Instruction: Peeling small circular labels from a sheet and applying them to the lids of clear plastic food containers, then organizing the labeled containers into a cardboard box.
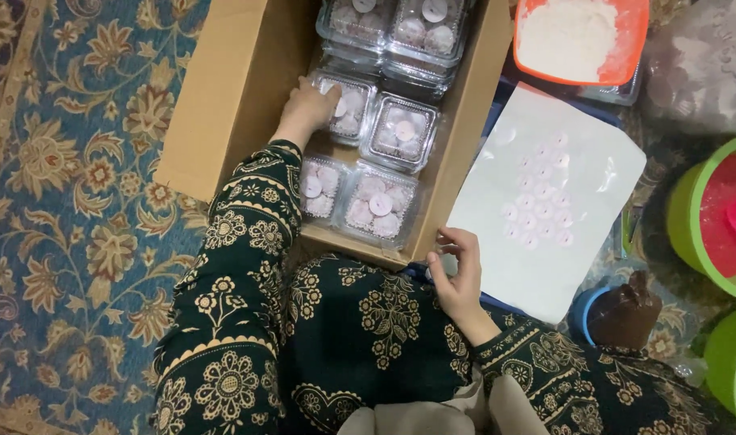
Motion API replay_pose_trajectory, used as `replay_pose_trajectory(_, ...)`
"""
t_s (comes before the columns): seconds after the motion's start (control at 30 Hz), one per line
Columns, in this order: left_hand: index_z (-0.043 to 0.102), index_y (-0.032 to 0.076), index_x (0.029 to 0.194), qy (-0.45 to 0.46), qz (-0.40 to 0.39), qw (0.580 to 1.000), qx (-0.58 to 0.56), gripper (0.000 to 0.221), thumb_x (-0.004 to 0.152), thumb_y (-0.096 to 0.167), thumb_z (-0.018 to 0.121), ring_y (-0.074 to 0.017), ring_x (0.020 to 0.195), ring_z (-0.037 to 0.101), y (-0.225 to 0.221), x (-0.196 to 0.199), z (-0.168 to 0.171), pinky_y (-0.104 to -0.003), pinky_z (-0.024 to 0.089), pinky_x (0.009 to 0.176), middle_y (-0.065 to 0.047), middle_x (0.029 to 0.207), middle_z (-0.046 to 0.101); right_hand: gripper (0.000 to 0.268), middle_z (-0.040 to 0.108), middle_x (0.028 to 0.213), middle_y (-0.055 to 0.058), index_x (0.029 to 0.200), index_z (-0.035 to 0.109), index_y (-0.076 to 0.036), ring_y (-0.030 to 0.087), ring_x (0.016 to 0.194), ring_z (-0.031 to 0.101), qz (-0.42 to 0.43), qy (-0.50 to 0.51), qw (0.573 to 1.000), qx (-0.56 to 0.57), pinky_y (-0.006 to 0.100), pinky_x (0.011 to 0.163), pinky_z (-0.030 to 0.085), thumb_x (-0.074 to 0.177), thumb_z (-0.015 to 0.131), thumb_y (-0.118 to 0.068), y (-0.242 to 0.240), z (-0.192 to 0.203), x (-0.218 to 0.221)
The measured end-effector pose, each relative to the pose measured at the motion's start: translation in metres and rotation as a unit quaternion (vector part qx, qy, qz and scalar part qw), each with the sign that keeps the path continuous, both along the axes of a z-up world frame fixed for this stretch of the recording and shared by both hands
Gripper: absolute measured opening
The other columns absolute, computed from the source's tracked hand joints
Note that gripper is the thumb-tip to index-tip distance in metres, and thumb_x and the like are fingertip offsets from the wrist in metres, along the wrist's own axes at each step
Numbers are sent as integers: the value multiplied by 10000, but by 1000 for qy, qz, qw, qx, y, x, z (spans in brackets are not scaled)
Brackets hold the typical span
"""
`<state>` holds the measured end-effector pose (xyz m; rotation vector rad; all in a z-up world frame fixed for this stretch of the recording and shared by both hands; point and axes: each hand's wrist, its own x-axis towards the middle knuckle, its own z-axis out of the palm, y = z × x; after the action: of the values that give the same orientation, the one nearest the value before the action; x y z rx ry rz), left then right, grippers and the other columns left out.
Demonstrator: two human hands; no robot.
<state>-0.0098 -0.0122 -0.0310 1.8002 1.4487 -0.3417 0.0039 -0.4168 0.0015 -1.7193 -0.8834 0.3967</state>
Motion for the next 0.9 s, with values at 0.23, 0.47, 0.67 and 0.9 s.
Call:
replay_pose_trajectory(0.23, -13, -13, 1599, -27, -9, 1000, -5, 892, 998, 505, 394, -415, 1434, 389, -2, 2, 8, -465, 346, 1166, -243, 1603, 327, 376, 561, 1210, 127, 1344, 524, -68, 238, 1062, 598, -4, -3, 1000, -3, 337, 881, 535, 1001, 606, -198, 0, -1, 0)
replay_pose_trajectory(0.47, 77, -9, 1580, 20, -89, 992, 87, 860, 959, 350, 553, -404, 1408, 387, -17, 5, 36, -485, 416, 1108, -211, 1613, 239, 360, 563, 1208, 130, 1338, 527, -57, 238, 1074, 598, 0, -4, 1000, 3, 339, 890, 534, 1002, 592, -168, -1, 2, 0)
replay_pose_trajectory(0.67, 615, 67, 1119, -152, -116, 935, 298, 231, 974, 245, 600, -322, 984, 623, -21, 27, 84, -473, 545, 792, -135, 1122, 600, 350, 571, 1203, 129, 1331, 535, -55, 236, 1072, 604, -2, -3, 1000, 0, 335, 896, 537, 1001, 592, -158, -2, 3, 0)
replay_pose_trajectory(0.9, 638, 101, 1295, -283, -34, 945, 162, 651, 913, 599, 467, -332, 1149, 671, -6, 92, 84, -435, 522, 895, -141, 1302, 691, 343, 577, 1184, 127, 1322, 541, -49, 229, 1047, 605, -5, -4, 1000, 7, 323, 889, 536, 1005, 595, -171, -1, 0, 2)
